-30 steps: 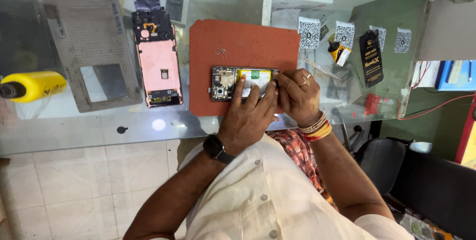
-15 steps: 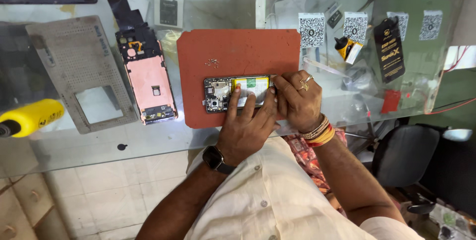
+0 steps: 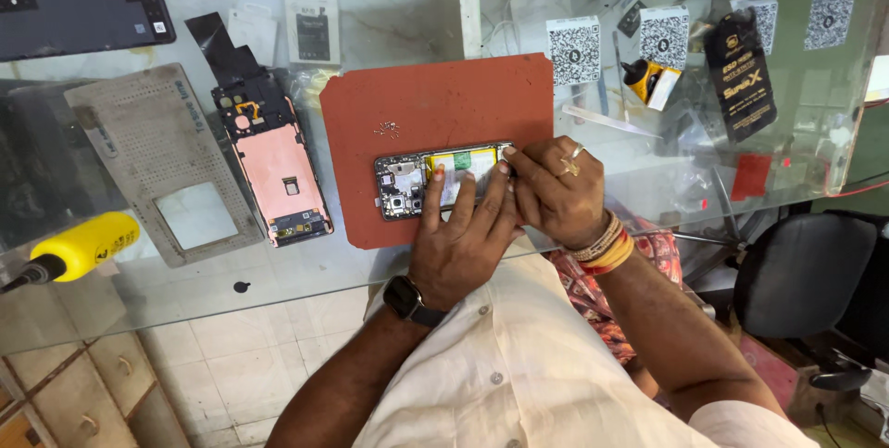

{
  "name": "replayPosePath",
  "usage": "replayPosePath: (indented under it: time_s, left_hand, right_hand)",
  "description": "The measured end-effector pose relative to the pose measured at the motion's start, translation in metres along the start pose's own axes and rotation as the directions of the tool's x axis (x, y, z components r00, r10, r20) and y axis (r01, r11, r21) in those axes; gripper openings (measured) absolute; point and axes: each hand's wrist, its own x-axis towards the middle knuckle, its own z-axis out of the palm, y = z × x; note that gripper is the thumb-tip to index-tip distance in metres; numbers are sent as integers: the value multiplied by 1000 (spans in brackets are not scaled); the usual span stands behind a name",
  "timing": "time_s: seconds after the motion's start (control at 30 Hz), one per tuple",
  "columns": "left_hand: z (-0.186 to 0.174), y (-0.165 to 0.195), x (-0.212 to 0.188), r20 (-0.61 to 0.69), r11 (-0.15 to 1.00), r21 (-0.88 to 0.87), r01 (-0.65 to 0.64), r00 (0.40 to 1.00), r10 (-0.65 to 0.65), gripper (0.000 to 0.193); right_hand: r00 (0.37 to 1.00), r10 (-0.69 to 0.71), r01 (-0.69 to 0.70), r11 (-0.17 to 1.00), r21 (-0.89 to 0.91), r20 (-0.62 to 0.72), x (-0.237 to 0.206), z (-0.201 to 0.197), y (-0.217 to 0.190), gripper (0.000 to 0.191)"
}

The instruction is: The person uses a metal spudger to pry and disconnect internal components of a disassembled smartphone on a red mat. They then use a screwdriver to remove screws from the motherboard area, place a black plastic cover over the internals, and reassemble the phone by aligning and snapping the back cover into place.

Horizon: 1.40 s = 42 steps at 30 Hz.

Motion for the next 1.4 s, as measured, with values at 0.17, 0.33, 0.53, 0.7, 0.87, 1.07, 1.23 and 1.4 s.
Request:
replayPosePath:
  time_s: [0.17, 0.33, 0.53, 0.7, 0.87, 1.07, 1.23, 1.4]
  left_hand:
    - [-8, -1, 5, 31, 999, -37, -13, 999, 14, 55]
    - [-18, -1, 6, 94, 998, -25, -56, 994, 58, 61]
    - [-18, -4, -5, 75, 989, -144, -41, 996, 53, 55]
    - [-15, -1, -9, 33, 995, -92, -37, 999, 40, 50]
    - [-7, 5, -14, 18, 998, -54, -22, 1000, 23, 55]
    - [-6, 18, -18, 17, 999, -29, 30, 999, -30, 71]
    - [-7, 16, -22, -11, 999, 28, 31, 999, -31, 79]
    - [-6, 13, -23, 52, 990, -142, 22, 999, -15, 69]
  right_hand:
    - [998, 67, -66, 996, 62, -12, -6, -3, 2, 34]
    - [951, 192, -171, 980, 104, -243, -21, -9, 2, 32]
    - [955, 204, -186, 977, 102, -215, -51, -22, -4, 32]
    - [981, 84, -74, 995, 64, -177, -55, -27, -1, 34]
    - [996, -51, 52, 999, 16, -69, -56, -24, -2, 35]
    - [990, -136, 135, 991, -6, -43, -51, -20, -7, 35]
    - [981, -189, 188, 982, -27, -48, -35, -18, -21, 32]
    - [959, -258, 256, 966, -35, -114, -16, -18, -44, 12]
